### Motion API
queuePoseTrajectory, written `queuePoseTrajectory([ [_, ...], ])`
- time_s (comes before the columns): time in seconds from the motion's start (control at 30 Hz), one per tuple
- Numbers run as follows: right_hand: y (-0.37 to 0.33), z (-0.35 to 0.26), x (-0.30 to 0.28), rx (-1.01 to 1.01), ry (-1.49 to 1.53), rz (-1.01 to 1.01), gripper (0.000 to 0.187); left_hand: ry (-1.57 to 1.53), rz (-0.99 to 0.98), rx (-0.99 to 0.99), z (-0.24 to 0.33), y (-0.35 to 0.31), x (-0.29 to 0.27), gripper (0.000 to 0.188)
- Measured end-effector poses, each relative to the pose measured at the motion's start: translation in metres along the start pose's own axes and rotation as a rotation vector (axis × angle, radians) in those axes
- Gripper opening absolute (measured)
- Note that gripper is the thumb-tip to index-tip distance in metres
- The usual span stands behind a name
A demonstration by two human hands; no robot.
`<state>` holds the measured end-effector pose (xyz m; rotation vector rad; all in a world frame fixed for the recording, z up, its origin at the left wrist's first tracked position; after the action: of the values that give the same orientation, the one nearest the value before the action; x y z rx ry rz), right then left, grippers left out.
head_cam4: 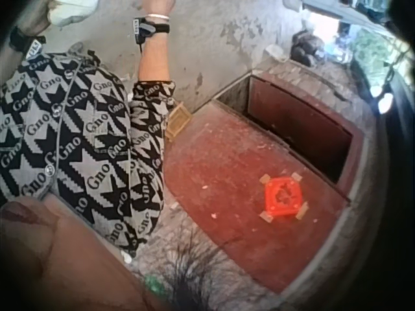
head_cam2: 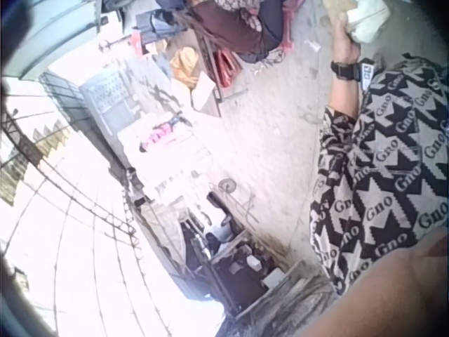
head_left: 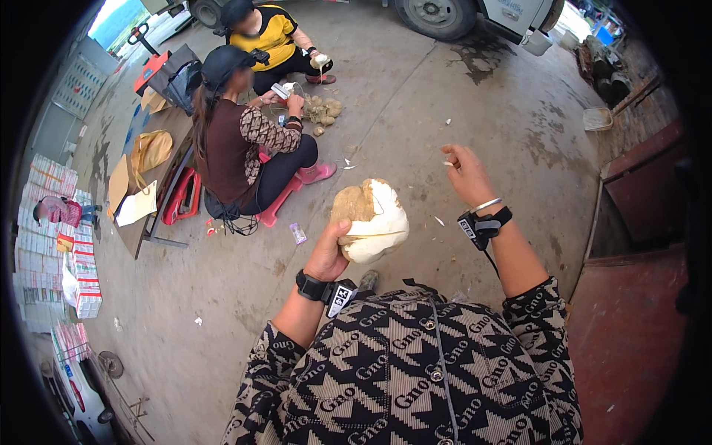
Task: The person selects a large root vegetable from a pile, retrieves a cleaver, and uses it to cut and peel the outer skin. They then continue peeling by hand, removing remaining skin and fibrous strands while others nearby also peel similar vegetables.
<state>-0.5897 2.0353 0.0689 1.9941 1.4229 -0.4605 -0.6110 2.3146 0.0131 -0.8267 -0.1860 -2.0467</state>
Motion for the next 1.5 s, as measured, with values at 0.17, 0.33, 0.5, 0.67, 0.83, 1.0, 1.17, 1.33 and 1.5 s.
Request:
queuePoseTrajectory([
  [0.17,-0.015,-0.025,0.001,-0.218,-0.313,-0.169,0.031,0.058,0.093,-0.126,0.000,0.010,-0.005,0.055],
  [0.33,-0.027,-0.059,0.005,-0.062,0.110,-0.375,0.020,0.146,0.069,-0.170,0.003,0.016,-0.001,0.052],
  [0.5,-0.038,-0.080,0.021,-0.227,0.438,-0.473,0.015,0.204,0.005,-0.175,0.003,0.019,0.013,0.051],
  [0.67,-0.048,-0.070,0.036,0.123,0.789,-0.617,0.018,0.255,-0.051,-0.234,0.003,0.018,0.023,0.048],
  [0.83,-0.054,-0.069,0.043,0.257,0.854,-0.636,0.018,0.262,-0.080,-0.271,-0.004,0.018,0.030,0.048],
  [1.0,-0.061,-0.061,0.047,0.382,0.812,-0.621,0.019,0.332,-0.125,-0.256,-0.008,0.020,0.032,0.051],
  [1.17,-0.070,-0.046,0.049,0.611,0.986,-0.587,0.020,0.356,-0.166,-0.277,-0.015,0.021,0.031,0.054],
  [1.33,-0.076,-0.035,0.054,0.730,1.122,-0.569,0.021,0.347,-0.201,-0.318,-0.023,0.021,0.027,0.054],
  [1.5,-0.076,-0.037,0.058,0.429,0.675,-0.525,0.023,0.365,-0.179,-0.333,-0.031,0.023,0.023,0.054],
])
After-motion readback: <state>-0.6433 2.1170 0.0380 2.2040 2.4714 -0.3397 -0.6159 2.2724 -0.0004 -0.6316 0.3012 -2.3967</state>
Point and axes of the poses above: each hand's wrist, its own y-axis towards the middle knuckle, its own x-axis out of the palm, z = x × y, the point moved 5 cm from there along y, towards the middle knuckle, and after that the axes turned 9 degrees about y, right-handed, at the moved point
